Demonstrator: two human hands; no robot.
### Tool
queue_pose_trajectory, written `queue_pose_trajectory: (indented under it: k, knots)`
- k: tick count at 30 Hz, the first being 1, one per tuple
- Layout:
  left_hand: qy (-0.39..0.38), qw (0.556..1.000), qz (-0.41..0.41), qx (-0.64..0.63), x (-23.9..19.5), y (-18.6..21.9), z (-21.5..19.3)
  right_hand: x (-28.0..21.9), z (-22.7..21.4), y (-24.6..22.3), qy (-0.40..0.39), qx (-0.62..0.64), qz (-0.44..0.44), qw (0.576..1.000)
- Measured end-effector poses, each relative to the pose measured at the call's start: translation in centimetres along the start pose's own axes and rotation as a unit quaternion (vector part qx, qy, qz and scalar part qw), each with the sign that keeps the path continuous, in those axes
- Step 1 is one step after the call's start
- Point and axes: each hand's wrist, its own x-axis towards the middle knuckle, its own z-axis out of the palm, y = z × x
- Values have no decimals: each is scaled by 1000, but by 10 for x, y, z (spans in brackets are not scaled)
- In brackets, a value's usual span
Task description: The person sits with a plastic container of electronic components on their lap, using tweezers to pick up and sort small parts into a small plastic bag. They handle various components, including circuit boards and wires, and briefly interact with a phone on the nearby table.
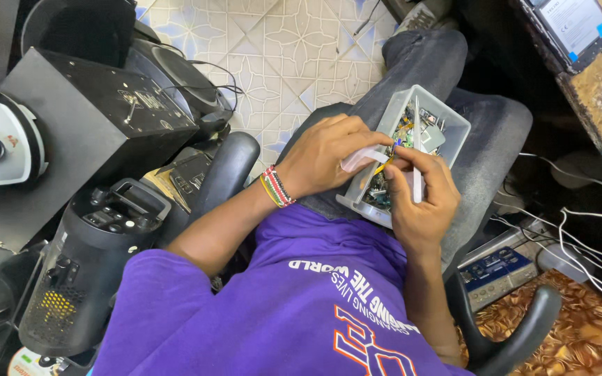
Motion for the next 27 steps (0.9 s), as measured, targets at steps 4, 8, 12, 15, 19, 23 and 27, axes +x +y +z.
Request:
queue_pose_trajectory:
  k: [4,8,12,15,19,23,27]
  knots:
    - [4,998,13,57,-4,-2,9,-1,5,6,-12,10,13,1000]
    - [18,996,18,81,-2,5,6,-2,6,6,-17,39,50,998]
    - [24,997,5,70,-2,4,4,-5,6,0,2,98,126,987]
    - [29,999,0,42,1,13,-4,-6,3,0,9,116,143,983]
    - [32,999,-9,10,1,20,-5,-11,-2,2,22,116,146,982]
    - [36,994,-36,-92,-1,27,-6,-17,-8,10,35,121,124,984]
    - [48,987,-38,-147,4,37,-14,-15,-11,7,46,135,85,986]
